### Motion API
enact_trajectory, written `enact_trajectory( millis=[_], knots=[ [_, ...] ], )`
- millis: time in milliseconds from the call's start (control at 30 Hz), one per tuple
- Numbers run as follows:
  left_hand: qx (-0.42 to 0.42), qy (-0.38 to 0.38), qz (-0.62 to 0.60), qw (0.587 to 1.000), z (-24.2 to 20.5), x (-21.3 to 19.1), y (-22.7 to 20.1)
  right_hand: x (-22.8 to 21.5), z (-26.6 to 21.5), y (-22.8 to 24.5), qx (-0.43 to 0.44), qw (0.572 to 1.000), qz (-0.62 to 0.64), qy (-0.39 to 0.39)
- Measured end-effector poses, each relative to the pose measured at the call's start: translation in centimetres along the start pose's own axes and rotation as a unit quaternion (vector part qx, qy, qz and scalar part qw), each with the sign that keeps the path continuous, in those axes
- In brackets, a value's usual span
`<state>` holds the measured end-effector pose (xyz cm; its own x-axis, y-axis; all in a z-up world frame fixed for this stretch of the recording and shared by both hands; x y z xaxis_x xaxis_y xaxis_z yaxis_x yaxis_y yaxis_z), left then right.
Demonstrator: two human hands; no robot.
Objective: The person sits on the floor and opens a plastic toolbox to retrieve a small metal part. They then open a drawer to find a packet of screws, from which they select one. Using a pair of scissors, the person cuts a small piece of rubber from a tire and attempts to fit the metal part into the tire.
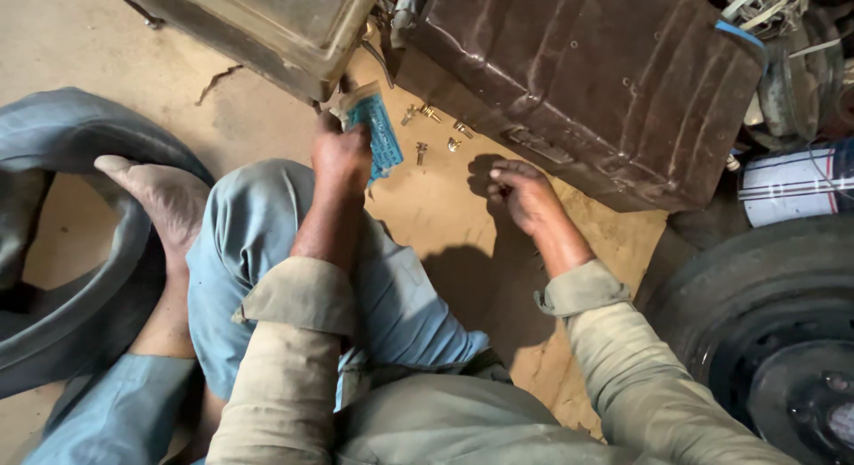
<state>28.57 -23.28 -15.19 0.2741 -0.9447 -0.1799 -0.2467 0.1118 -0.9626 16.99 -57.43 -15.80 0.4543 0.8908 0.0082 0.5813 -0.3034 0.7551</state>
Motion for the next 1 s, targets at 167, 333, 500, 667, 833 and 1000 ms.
enact_trajectory(
  millis=[167, 333, 500, 667, 833, 1000],
  knots=[
    [-0.066, 0.013, -0.069, 0.995, 0.2, 0.4, 1.2, 2.6, -0.5, 0.3, -0.286, 0.861, -0.416, -0.063],
    [-0.088, 0.012, -0.011, 0.996, -0.3, -0.3, -0.8, 5.9, -1.9, 0.4, -0.424, 0.700, -0.573, -0.032],
    [-0.112, 0.008, -0.052, 0.992, -0.6, -0.4, -1.9, 7.0, -4.4, 1.9, -0.410, 0.760, -0.504, -0.030],
    [-0.088, 0.020, -0.088, 0.992, -0.4, -0.1, -1.8, 5.5, -4.0, 2.5, -0.384, 0.783, -0.484, -0.067],
    [-0.120, 0.019, -0.101, 0.987, -0.7, -0.3, -2.1, 5.0, -2.4, 3.2, -0.382, 0.770, -0.501, -0.099],
    [-0.127, 0.017, -0.084, 0.988, -0.8, -0.4, -2.0, 7.2, -0.7, 4.0, -0.356, 0.792, -0.483, -0.109]
  ],
)
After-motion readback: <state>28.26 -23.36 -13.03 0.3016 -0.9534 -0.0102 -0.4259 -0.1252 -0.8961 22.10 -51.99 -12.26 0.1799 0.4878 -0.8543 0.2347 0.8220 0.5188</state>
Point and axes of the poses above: each hand's wrist, its own z-axis towards the middle knuckle, its own x-axis out of the palm, y = z × x, the point moved 5 cm from there along z, towards the middle knuckle, and after that the axes turned 10 degrees about -y, right-handed, at the moved point
